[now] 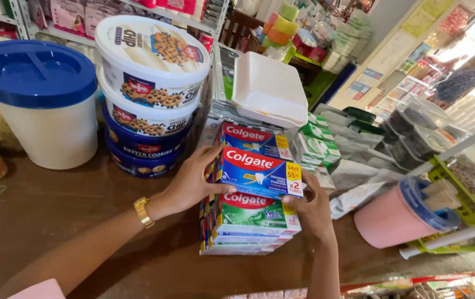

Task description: Organizing and stacking boxes of toothpaste on a counter in a grocery store.

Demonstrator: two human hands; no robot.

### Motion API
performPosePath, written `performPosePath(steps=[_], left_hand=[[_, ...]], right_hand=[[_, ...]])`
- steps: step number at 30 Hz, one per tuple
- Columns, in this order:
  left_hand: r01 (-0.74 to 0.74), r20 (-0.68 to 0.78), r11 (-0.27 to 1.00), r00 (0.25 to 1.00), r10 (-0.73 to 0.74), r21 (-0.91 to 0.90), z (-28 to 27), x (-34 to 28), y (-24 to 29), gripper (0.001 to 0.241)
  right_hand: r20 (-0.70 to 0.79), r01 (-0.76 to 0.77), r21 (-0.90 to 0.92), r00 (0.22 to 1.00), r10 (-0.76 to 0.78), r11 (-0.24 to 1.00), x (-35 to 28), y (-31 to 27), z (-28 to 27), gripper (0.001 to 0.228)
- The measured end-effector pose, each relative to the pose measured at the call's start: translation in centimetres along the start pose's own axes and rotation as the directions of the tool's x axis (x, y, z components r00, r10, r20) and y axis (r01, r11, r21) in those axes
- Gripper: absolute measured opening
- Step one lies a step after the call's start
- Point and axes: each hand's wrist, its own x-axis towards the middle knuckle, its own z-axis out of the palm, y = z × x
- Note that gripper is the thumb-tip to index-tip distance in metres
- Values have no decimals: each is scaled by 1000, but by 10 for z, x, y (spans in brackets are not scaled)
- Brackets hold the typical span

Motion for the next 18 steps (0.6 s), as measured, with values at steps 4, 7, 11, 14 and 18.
performPosePath(steps=[4, 7, 11, 14, 18], left_hand=[[70, 11, 995, 998, -69, -66, 8, 5, -11, 97], [74, -5, 997, 997, -74, -26, 13, 4, -16, 95], [75, 22, 995, 997, -74, -61, 11, -2, -17, 89], [81, 69, 991, 995, -74, -104, 7, -2, -19, 93], [36, 160, 986, 987, -9, -163, -1, 2, -37, 98]], right_hand=[[94, 138, -34, 986, -135, 990, 23, 30, -11, 85], [88, 59, 11, 994, -59, 998, 25, 27, -5, 89], [45, 9, 78, 999, -13, 997, 24, 32, -2, 85], [31, 17, 49, 999, -18, 999, 23, 44, -6, 83], [-9, 72, 21, 997, -71, 997, 20, 69, -12, 79]])
